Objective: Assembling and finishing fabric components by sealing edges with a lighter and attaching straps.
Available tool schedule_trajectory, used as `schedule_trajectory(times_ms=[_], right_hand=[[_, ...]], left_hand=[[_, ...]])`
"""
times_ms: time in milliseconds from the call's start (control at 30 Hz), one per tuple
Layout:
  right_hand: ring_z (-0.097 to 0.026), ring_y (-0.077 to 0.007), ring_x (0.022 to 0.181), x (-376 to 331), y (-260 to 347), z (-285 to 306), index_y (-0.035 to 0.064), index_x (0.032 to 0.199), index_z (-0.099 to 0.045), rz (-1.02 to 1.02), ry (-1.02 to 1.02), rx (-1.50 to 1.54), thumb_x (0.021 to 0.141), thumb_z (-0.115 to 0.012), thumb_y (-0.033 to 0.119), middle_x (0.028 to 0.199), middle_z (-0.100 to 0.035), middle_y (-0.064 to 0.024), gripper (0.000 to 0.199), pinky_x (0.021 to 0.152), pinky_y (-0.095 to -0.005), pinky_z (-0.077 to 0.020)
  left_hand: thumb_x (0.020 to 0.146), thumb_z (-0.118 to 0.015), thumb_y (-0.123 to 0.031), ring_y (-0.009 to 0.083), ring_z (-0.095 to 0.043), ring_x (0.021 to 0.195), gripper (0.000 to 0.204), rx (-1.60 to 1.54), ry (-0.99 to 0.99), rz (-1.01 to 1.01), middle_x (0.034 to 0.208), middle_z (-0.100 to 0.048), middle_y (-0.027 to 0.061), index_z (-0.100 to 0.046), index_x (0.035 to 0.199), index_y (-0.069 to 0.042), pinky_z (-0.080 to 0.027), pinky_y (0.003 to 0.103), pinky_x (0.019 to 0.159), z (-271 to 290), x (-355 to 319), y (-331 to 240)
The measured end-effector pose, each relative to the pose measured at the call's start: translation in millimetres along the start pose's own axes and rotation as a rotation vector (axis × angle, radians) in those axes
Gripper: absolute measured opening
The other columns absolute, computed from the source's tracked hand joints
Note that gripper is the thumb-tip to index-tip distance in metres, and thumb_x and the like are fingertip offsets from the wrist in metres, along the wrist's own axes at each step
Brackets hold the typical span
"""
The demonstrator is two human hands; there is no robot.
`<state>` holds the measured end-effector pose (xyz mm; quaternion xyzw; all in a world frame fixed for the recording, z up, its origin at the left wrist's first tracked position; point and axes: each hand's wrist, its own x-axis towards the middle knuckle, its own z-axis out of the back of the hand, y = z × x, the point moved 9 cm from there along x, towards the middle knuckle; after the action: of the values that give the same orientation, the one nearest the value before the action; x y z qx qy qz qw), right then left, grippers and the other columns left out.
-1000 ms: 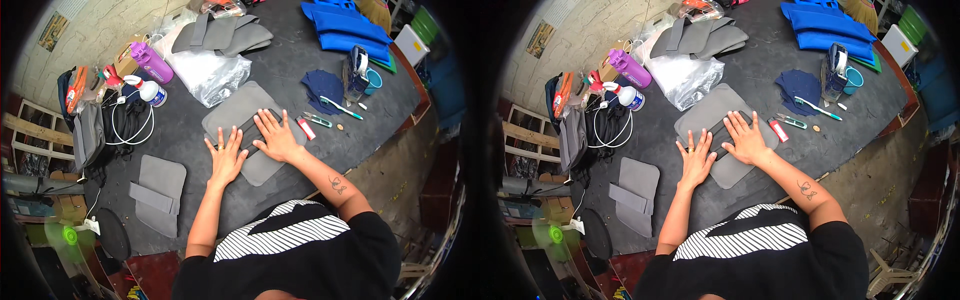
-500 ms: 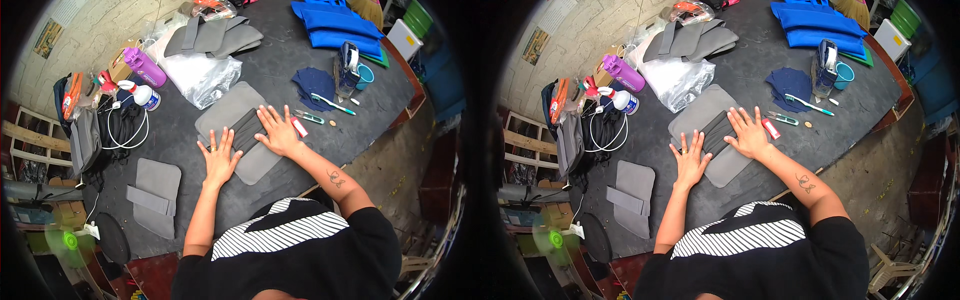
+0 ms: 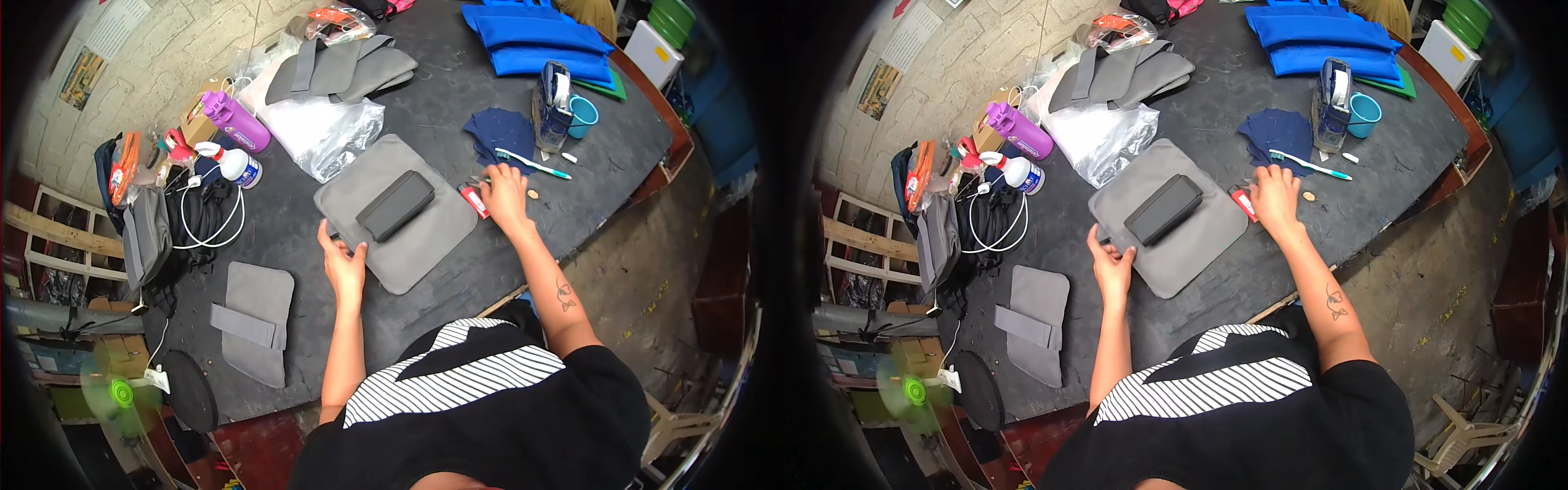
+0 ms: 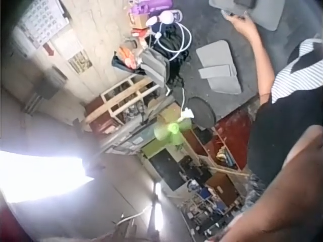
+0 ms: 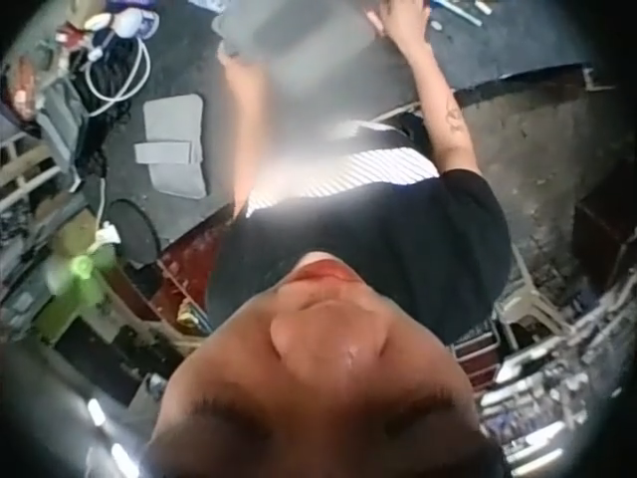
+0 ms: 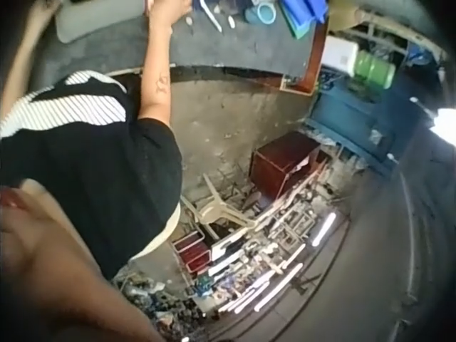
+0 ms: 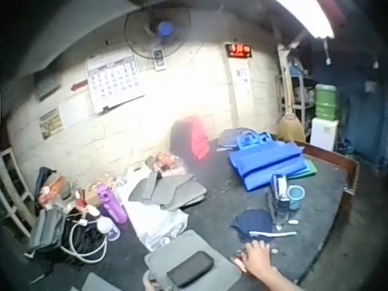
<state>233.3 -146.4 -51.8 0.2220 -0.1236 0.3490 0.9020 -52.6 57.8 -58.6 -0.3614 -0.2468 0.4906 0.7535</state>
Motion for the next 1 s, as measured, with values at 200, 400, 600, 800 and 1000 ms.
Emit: schedule_trajectory(times_ms=[200, 400, 600, 800, 1000], right_hand=[[-0.049, -0.0284, 0.095, -9, -20, -9, 0.0078, 0.098, -0.062, -0.073, 0.052, 0.020, 0.072, -0.074, 0.018, 0.099, -0.053, -0.0095, 0.030, 0.079, -0.0418, -0.0380], [-0.050, -0.0316, 0.108, 5, 53, 42, 0.0068, 0.117, -0.056, 0.238, -0.147, 0.537, 0.069, -0.078, 0.018, 0.113, -0.051, -0.0139, 0.054, 0.094, -0.0399, -0.0399], [-0.037, -0.0332, 0.124, 25, 147, 67, 0.0144, 0.134, -0.042, 0.461, -0.074, 0.698, 0.061, -0.084, 0.033, 0.131, -0.037, -0.0146, 0.087, 0.101, -0.0446, -0.0351], [-0.047, -0.0334, 0.110, 27, 163, 72, 0.0063, 0.089, -0.057, 0.566, -0.032, 0.668, 0.068, -0.080, 0.022, 0.123, -0.044, -0.0152, 0.035, 0.093, -0.0418, -0.0404], [-0.052, -0.0292, 0.099, 22, 168, 70, 0.0081, 0.099, -0.060, 0.597, 0.047, 0.617, 0.073, -0.076, 0.018, 0.113, -0.050, -0.0105, 0.032, 0.086, -0.0389, -0.0430]], left_hand=[[0.076, -0.059, 0.011, 0.0095, -0.051, 0.078, 0.057, -0.518, -0.030, -0.386, 0.090, -0.051, 0.0054, -0.048, 0.128, -0.009, -0.045, 0.022, 0.072, 34, 62, -70], [0.075, -0.059, 0.011, 0.0199, -0.060, 0.092, 0.040, 0.012, 0.245, -0.855, 0.103, -0.061, 0.0077, -0.062, 0.112, -0.006, -0.047, 0.029, 0.078, 57, 49, -218], [0.074, -0.060, 0.011, 0.0194, -0.060, 0.095, 0.043, 0.042, 0.424, -0.904, 0.103, -0.063, 0.0069, -0.061, 0.113, -0.007, -0.048, 0.031, 0.082, 40, 51, -234], [0.071, -0.056, 0.014, 0.0231, -0.061, 0.094, 0.037, 0.096, 0.483, -0.892, 0.100, -0.063, 0.0103, -0.060, 0.105, -0.003, -0.047, 0.032, 0.083, 44, 61, -230], [0.070, -0.049, 0.012, 0.0319, -0.057, 0.099, 0.035, 0.189, 0.347, -0.984, 0.102, -0.058, 0.0123, -0.060, 0.098, -0.004, -0.046, 0.036, 0.084, 55, 57, -219]])
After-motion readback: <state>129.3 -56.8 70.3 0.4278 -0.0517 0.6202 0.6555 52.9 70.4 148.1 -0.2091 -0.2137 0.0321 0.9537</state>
